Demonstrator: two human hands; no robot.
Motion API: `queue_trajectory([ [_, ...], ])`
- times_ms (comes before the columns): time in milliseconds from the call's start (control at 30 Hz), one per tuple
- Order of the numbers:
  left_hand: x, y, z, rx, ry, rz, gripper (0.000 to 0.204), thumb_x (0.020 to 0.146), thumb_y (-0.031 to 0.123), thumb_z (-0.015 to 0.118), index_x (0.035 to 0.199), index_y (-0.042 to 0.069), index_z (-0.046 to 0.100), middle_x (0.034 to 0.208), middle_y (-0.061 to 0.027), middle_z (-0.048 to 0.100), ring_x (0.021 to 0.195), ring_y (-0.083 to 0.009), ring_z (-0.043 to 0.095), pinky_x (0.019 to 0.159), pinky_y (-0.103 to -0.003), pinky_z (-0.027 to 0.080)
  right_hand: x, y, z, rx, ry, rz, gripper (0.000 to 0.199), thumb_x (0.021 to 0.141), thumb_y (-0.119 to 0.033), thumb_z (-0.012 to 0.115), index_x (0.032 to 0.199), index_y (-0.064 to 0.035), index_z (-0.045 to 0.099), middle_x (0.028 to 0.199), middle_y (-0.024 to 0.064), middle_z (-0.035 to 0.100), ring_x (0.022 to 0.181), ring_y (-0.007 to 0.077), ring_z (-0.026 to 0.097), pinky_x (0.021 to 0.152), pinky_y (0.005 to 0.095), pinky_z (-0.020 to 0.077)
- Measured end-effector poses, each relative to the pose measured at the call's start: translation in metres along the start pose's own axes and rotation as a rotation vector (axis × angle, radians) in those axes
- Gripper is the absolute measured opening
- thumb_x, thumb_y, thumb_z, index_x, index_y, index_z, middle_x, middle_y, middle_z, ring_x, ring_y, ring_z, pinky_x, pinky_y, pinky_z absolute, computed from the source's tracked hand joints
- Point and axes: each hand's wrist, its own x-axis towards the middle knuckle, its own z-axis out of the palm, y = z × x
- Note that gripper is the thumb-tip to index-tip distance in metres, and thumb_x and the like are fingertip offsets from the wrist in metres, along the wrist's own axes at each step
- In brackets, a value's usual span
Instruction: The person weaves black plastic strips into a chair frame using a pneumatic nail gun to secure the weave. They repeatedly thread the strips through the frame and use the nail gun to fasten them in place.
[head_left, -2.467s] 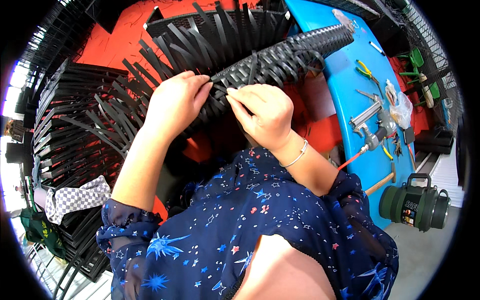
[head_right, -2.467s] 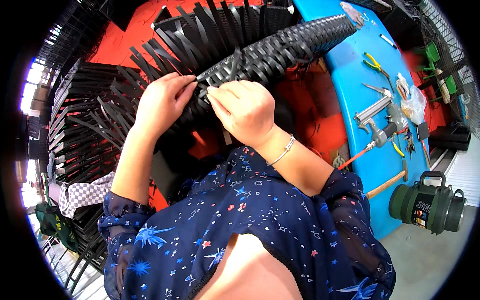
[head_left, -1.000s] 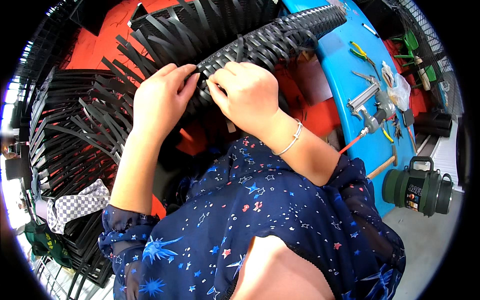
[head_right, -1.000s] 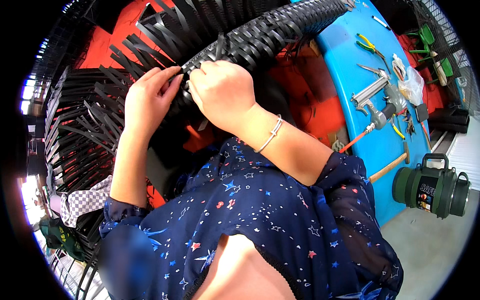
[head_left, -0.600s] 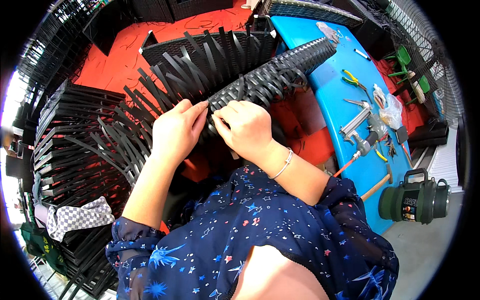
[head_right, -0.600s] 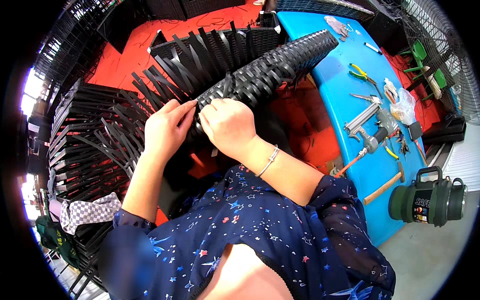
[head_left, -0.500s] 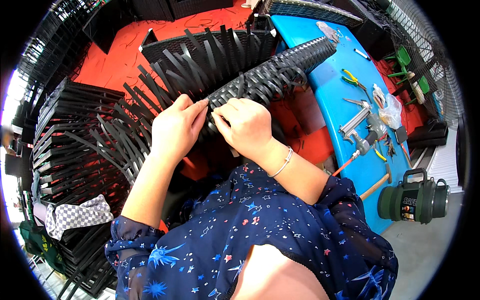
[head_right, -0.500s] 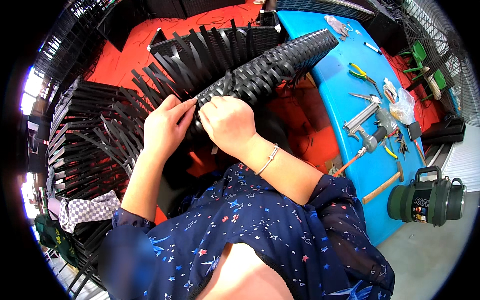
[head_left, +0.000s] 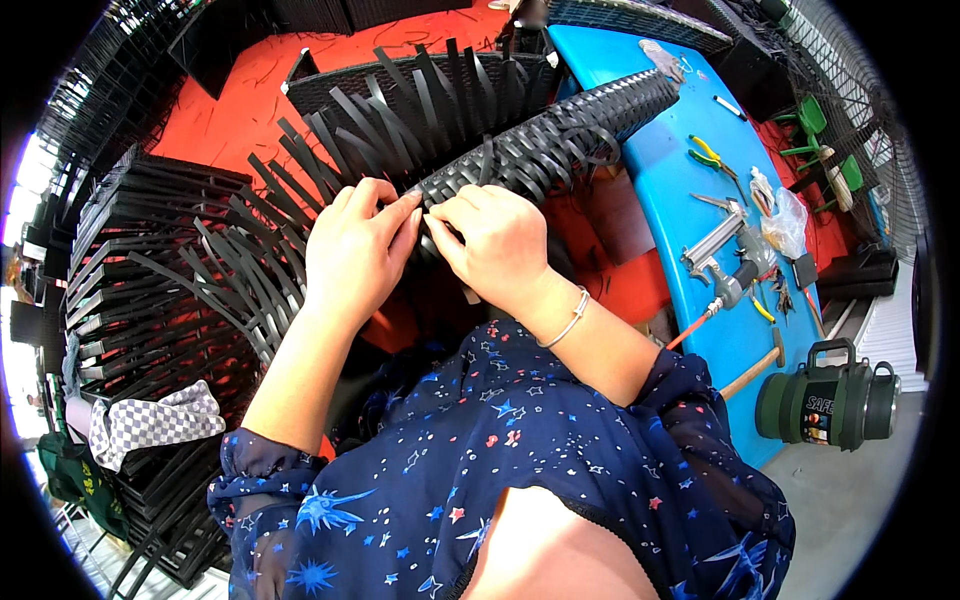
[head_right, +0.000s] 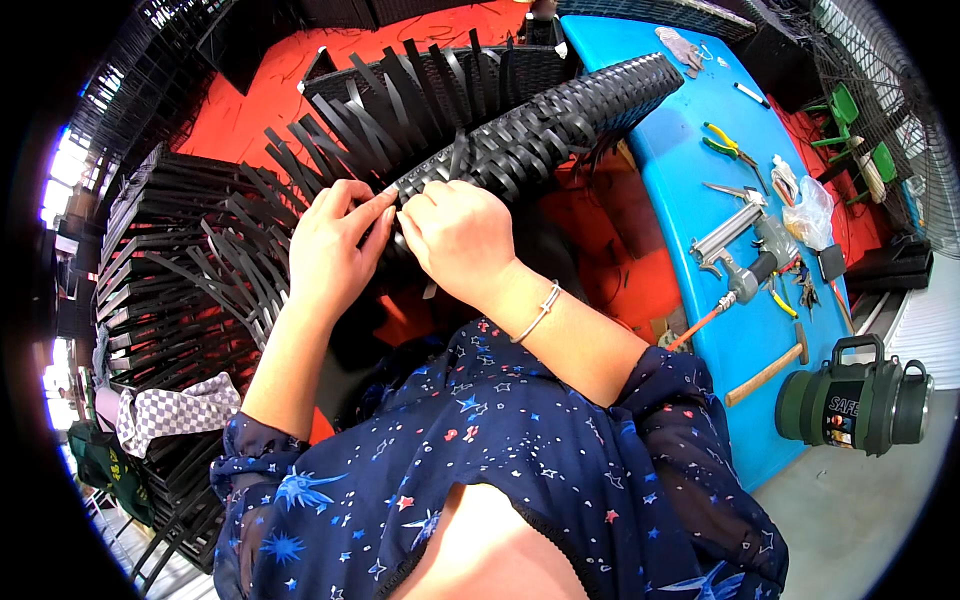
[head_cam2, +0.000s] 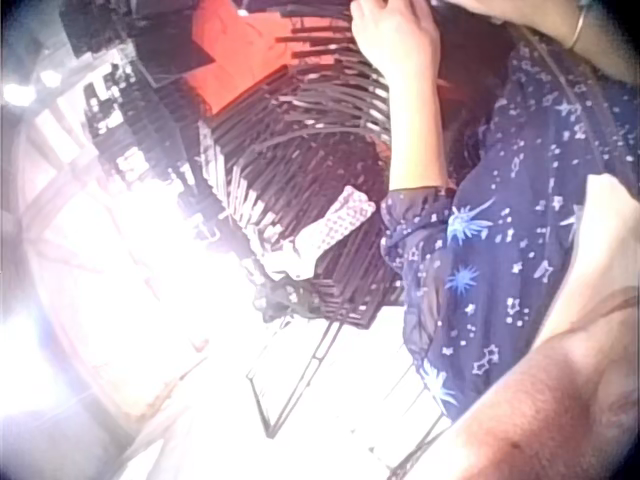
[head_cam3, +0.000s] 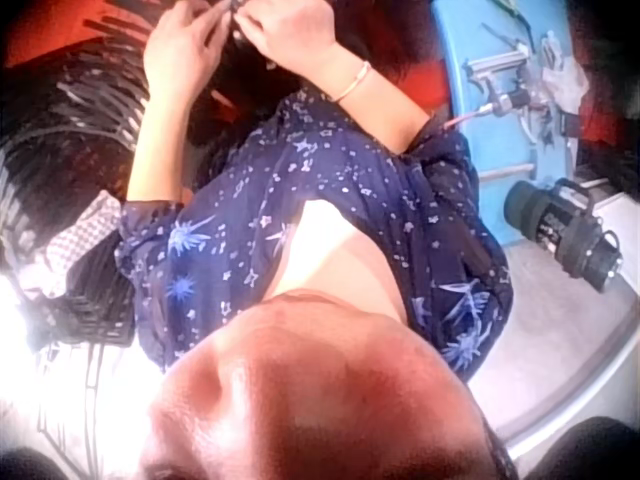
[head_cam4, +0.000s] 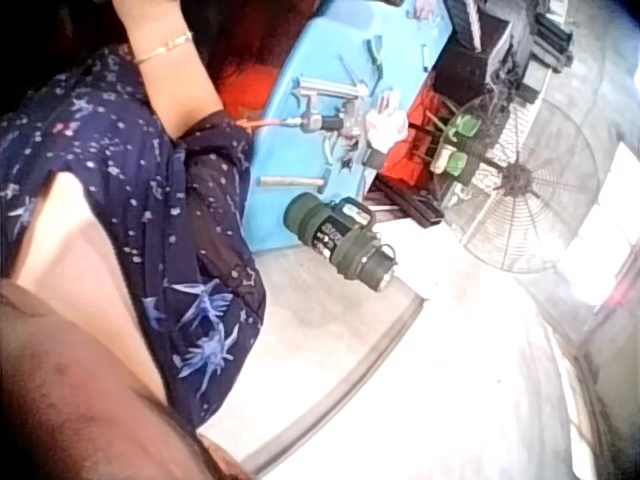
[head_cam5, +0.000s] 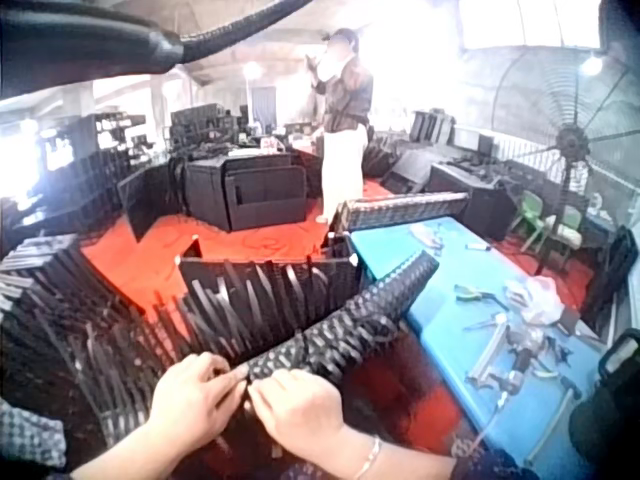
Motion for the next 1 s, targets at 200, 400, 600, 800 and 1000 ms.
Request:
queue_trajectory([
  [200,-0.003,-0.001,0.003,-0.007,0.019,0.011,0.021,0.09,0.014,0.074,0.11,0.008,0.077,0.098,-0.007,0.064,0.09,-0.0261,0.065,0.079,-0.037,0.054,0.0,-0.001,-0.003,0.009,-0.022,0.006,0.008,0.082,-0.013,0.077,0.079,-0.0091,0.07,0.075,0.007,0.064,0.07,0.0271,0.064,0.064,0.0381,0.0527],
  [400,-0.002,-0.002,0.002,-0.013,0.004,0.011,0.021,0.09,0.014,0.074,0.11,0.008,0.077,0.096,-0.0072,0.063,0.089,-0.0264,0.064,0.079,-0.037,0.054,0.001,-0.001,-0.003,0.016,-0.01,-0.002,0.013,0.083,-0.013,0.073,0.073,-0.0087,0.066,0.072,0.0075,0.06,0.069,0.0267,0.063,0.064,0.0382,0.0524],
  [600,-0.001,-0.003,0.003,-0.007,0.014,0.027,0.021,0.09,0.014,0.074,0.11,0.009,0.077,0.094,-0.0071,0.063,0.088,-0.0264,0.064,0.078,-0.037,0.054,0.001,-0.001,-0.001,0.025,-0.003,0.014,0.008,0.081,-0.012,0.076,0.078,-0.0081,0.069,0.075,0.0076,0.064,0.07,0.0273,0.064,0.065,0.0383,0.053],
  [800,-0.001,-0.005,0.005,0.005,0.018,0.027,0.02,0.091,0.015,0.074,0.109,0.01,0.078,0.094,-0.0069,0.063,0.089,-0.0263,0.065,0.079,-0.037,0.054,-0.004,-0.004,-0.014,0.118,0.027,0.072,0.011,0.081,-0.011,0.08,0.09,-0.0074,0.076,0.089,0.0072,0.07,0.074,0.0256,0.069,0.067,0.0347,0.0557],
  [1000,0.001,-0.005,0.006,0.02,0.045,0.048,0.017,0.09,0.018,0.074,0.105,0.011,0.079,0.093,-0.0041,0.063,0.084,-0.0243,0.063,0.076,-0.037,0.054,-0.031,0.01,-0.076,0.261,0.075,0.239,0.015,0.082,-0.004,0.082,0.095,-0.0053,0.077,0.1,0.0063,0.07,0.073,0.0171,0.069,0.063,0.028,0.0572],
])
